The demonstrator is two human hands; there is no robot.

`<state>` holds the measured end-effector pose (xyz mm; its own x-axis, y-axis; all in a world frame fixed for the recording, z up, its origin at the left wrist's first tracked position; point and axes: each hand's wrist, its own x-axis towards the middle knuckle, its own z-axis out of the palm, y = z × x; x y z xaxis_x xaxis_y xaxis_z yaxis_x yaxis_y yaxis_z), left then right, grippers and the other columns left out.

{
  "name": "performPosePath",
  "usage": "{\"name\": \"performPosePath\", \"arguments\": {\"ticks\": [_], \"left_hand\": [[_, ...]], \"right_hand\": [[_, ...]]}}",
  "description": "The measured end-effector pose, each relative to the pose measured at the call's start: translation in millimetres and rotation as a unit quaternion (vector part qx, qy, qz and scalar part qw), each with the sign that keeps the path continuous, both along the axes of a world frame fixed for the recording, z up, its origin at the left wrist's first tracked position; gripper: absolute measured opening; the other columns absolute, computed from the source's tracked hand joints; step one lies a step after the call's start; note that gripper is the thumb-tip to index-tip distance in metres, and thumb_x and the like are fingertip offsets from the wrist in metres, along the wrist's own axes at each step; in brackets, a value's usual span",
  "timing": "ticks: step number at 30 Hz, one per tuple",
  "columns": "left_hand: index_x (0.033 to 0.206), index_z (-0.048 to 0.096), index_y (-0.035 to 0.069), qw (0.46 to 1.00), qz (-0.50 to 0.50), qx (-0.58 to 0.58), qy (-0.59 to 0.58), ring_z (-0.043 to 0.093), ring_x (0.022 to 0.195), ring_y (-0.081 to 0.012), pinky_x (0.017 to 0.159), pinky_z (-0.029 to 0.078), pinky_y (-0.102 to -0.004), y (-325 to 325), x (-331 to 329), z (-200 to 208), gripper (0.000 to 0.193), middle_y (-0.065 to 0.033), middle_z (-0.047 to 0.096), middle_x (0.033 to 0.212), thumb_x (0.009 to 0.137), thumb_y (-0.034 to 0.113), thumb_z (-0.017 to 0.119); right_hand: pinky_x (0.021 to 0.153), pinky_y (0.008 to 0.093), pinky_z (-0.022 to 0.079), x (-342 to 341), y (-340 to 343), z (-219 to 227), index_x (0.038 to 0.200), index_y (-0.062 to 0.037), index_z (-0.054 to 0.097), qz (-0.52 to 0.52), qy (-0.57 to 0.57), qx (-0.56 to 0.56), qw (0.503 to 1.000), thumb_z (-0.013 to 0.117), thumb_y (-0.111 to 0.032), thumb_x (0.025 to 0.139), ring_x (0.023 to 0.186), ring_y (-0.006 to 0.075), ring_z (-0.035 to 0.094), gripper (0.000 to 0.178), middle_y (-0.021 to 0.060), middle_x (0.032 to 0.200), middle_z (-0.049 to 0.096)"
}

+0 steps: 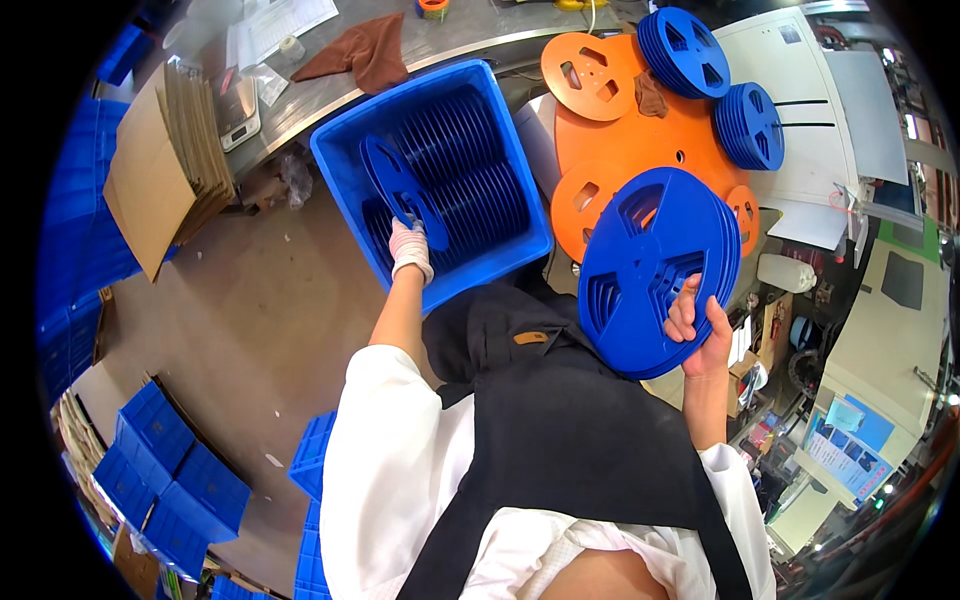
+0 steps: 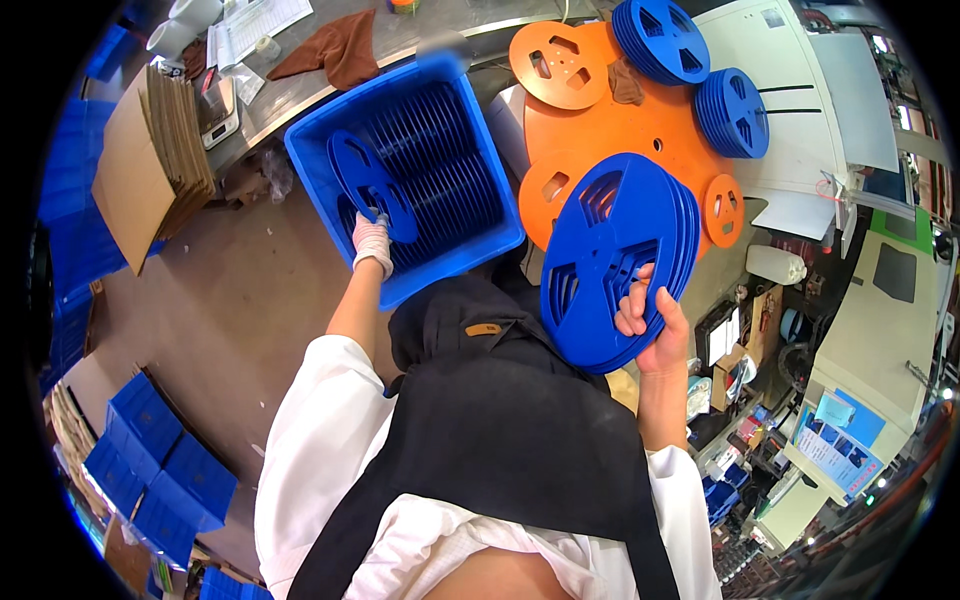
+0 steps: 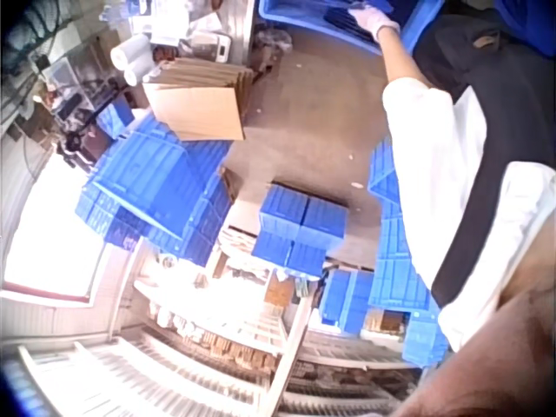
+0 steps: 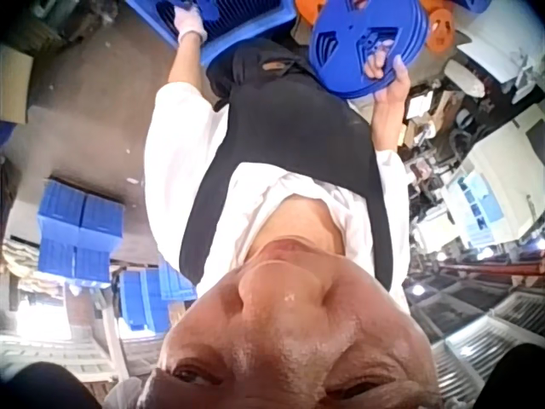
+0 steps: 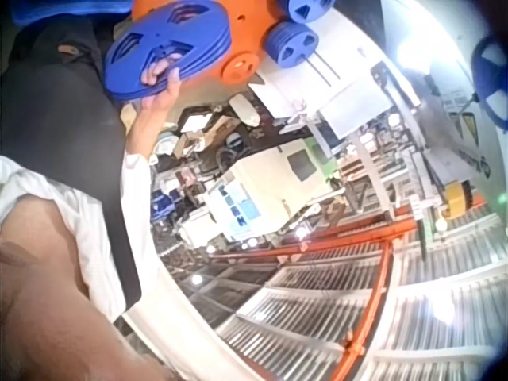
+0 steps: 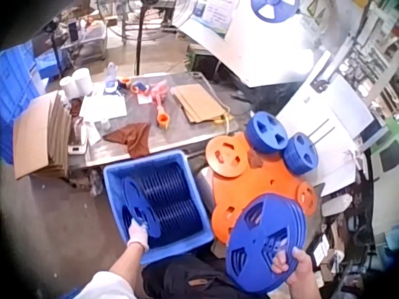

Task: The person repeatedly picks up blue circular plastic parts from a bin and stacks them onto a growing pile on the table. They handle the parts one at a time, aligning and placing them carefully. The person also briefly handles a cardboard box and adjusts the stack of parts.

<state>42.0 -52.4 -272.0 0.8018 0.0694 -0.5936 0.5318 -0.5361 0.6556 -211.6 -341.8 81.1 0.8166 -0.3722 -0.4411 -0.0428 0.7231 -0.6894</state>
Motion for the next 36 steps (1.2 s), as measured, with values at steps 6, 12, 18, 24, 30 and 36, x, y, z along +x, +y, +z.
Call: {"name": "performPosePath", "arguments": {"ticks": [6, 12, 18, 24, 30, 36], "left_hand": [[0.158, -0.002, 0.021, 0.998, -0.053, -0.011, -0.027, 0.018, 0.149, -0.0324, 0.118, 0.025, -0.0379, -10, -12, 48, 0.102, -0.0161, 0.007, 0.163, 0.086, 0.017, 0.07], [0.143, 0.037, 0.007, 0.848, -0.346, -0.07, -0.395, 0.026, 0.142, -0.046, 0.116, 0.027, -0.0503, -21, -26, 123, 0.089, -0.025, 0.028, 0.153, 0.068, 0.02, 0.082], [0.119, 0.057, 0.024, 0.573, -0.592, -0.132, -0.551, 0.052, 0.124, -0.0314, 0.109, 0.038, -0.0564, -55, -42, 224, 0.045, -0.0081, 0.055, 0.131, 0.077, 0.011, 0.066], [0.104, 0.059, 0.009, 0.547, -0.595, -0.159, -0.567, 0.056, 0.119, -0.0329, 0.105, 0.043, -0.0538, -52, -37, 233, 0.03, -0.0128, 0.062, 0.118, 0.074, 0.007, 0.062], [0.108, 0.058, 0.005, 0.56, -0.616, -0.177, -0.525, 0.057, 0.119, -0.0357, 0.098, 0.05, -0.0459, -46, -47, 228, 0.032, -0.0146, 0.061, 0.118, 0.076, 0.005, 0.06], [0.12, 0.061, 0.007, 0.773, -0.49, -0.302, -0.265, 0.064, 0.106, -0.0302, 0.084, 0.055, -0.0328, -13, -59, 195, 0.038, -0.0137, 0.065, 0.111, 0.082, 0.001, 0.061]], "right_hand": [[0.051, 0.024, 0.035, -2, 6, 1, 0.12, -0.004, 0.048, 0.004, -0.063, 0.024, 0.998, 0.057, -0.038, 0.099, 0.05, 0.0074, 0.041, 0.041, 0.0016, 0.067, 0.047], [0.044, 0.0207, 0.032, -11, -12, 10, 0.11, -0.0068, 0.046, -0.009, -0.175, 0.058, 0.983, 0.061, -0.051, 0.093, 0.042, 0.0049, 0.036, 0.049, -0.0038, 0.057, 0.042], [0.037, 0.017, 0.03, -11, -12, 12, 0.105, -0.0067, 0.04, -0.041, -0.276, 0.171, 0.945, 0.06, -0.043, 0.097, 0.038, 0.0021, 0.04, 0.042, -0.0033, 0.054, 0.044], [0.041, 0.0178, 0.033, -5, -15, 8, 0.111, -0.0037, 0.043, 0.003, -0.287, 0.199, 0.937, 0.062, -0.048, 0.094, 0.044, 0.0029, 0.042, 0.05, -0.0029, 0.058, 0.046], [0.044, 0.02, 0.036, -1, -17, 3, 0.122, 0.0001, 0.044, -0.023, -0.277, 0.226, 0.933, 0.062, -0.047, 0.094, 0.046, 0.004, 0.044, 0.057, -0.0002, 0.063, 0.048], [0.095, 0.0458, 0.051, 15, -15, 8, 0.148, 0.0019, 0.029, -0.084, -0.054, 0.049, 0.994, 0.045, -0.066, 0.093, 0.106, 0.0356, 0.063, 0.089, 0.0264, 0.13, 0.056]]}}
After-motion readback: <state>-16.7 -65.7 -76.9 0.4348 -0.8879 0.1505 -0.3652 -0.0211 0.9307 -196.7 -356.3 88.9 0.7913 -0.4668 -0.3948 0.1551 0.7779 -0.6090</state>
